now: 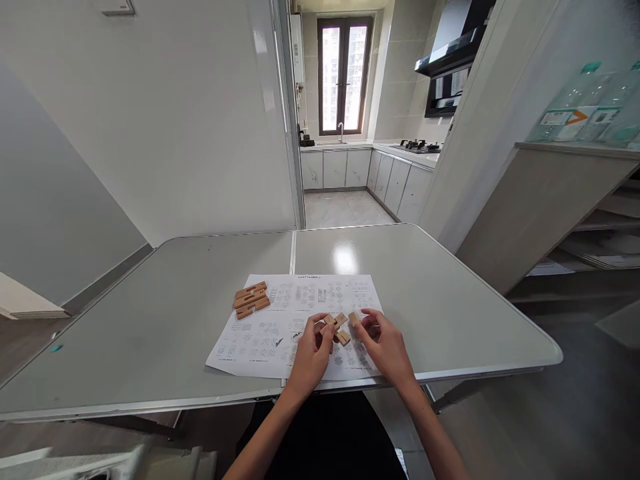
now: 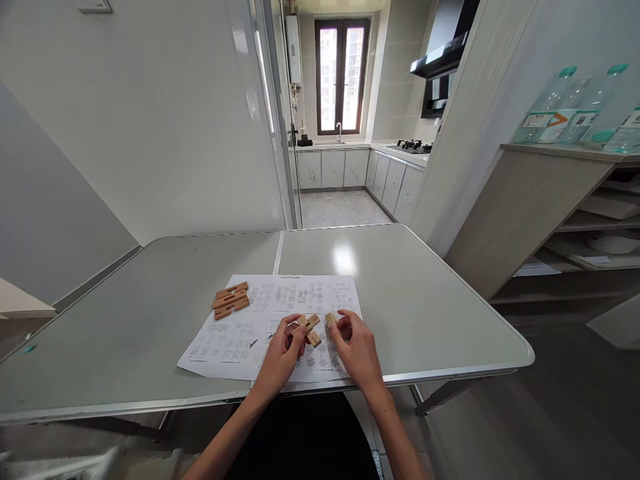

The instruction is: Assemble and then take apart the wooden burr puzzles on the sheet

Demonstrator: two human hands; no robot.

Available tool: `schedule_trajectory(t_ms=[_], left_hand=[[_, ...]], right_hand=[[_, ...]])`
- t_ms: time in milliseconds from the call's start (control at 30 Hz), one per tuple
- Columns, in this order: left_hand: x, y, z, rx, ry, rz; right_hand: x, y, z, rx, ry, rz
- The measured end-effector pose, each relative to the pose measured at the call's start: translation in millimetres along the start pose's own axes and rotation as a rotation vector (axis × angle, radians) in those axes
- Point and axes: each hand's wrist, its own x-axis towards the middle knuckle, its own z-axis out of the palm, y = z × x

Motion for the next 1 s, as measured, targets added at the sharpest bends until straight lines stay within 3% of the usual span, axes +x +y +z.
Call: schedule_trajectory(t_ms=[400, 600, 833, 1000], left_hand=[[-1.8, 1.9, -0.8, 0.000, -0.001, -0.007], [-0.4, -6.5, -0.9, -0.021, -0.016, 0.033], [-0.3, -2.7, -0.7, -0.024, -0.048, 0.052], [-2.8, 0.2, 0.5, 0.002, -0.075, 0.067]], right_hand=[[-1.9, -11.8, -8.4, 0.008, 0.012, -0.036], [-2.6, -14.0, -7.9, 0.007, -0.064, -0.165], [-5.1, -15.5, -7.0, 0.001, -0.182, -0.235], [-5.7, -16.7, -8.2, 0.027, -0.192, -0.258]])
